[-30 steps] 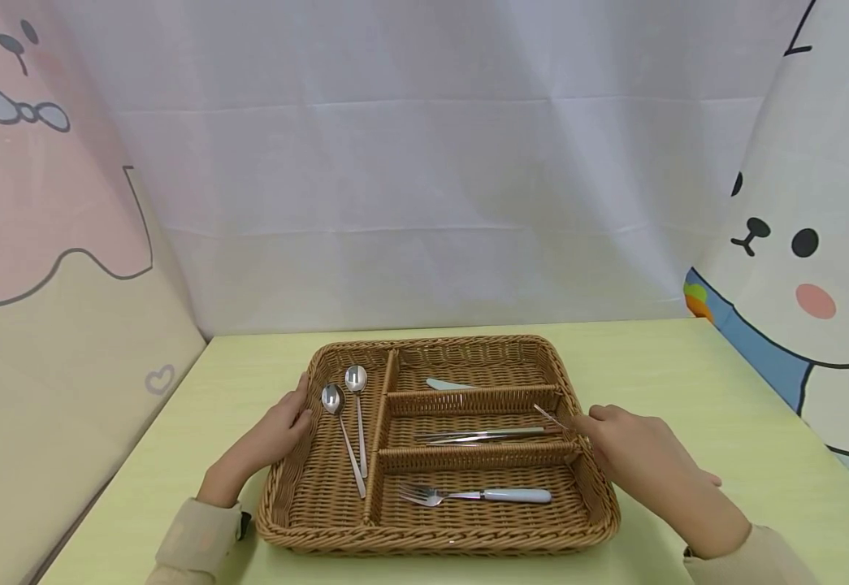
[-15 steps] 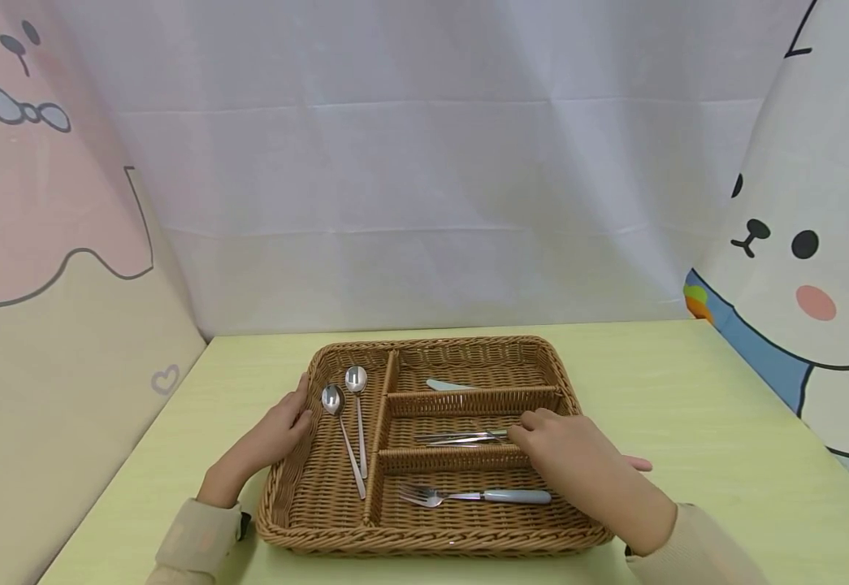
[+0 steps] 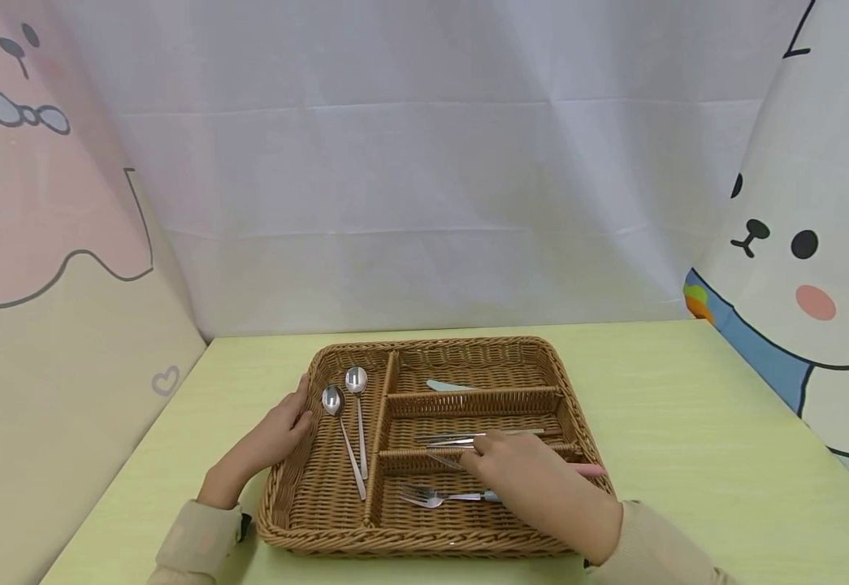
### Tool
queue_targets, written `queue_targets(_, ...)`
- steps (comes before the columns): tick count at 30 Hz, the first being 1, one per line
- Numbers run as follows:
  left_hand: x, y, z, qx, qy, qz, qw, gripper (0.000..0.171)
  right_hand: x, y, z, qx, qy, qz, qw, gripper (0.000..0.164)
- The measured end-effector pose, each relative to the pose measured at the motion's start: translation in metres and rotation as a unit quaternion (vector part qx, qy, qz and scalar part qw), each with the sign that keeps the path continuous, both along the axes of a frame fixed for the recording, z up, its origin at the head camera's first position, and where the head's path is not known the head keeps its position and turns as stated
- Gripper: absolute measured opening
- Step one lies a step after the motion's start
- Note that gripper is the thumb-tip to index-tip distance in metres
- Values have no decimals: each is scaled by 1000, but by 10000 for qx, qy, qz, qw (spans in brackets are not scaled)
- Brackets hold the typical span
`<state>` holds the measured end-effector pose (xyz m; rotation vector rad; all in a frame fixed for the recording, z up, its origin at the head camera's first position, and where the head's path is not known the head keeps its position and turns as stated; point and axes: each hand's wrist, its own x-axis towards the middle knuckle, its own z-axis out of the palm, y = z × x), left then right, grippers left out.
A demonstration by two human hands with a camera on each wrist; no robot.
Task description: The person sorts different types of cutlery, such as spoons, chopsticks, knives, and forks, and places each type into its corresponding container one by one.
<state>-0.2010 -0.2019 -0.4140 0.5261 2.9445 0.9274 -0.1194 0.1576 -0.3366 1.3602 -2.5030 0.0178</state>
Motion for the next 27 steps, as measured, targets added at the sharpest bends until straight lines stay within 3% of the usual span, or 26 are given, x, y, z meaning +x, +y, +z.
queue_targets(5, -1, 0, -1, -13, -2, -10, 10000, 62, 8, -12, -1, 487, -334, -33, 9982, 22)
queue_targets(6, -1, 0, -1, -8, 0, -14, 10000, 63, 9, -14, -1, 593, -417, -84, 9973, 20)
queue_targets(12, 0, 0, 0, 0, 4, -27, 10000, 63, 11, -18, -5, 721, -943, -39, 9929, 23)
queue_targets(27, 0, 0, 1, -1, 0, -21, 10000, 63, 11, -21, -21, 1114, -1036, 21, 9884, 24)
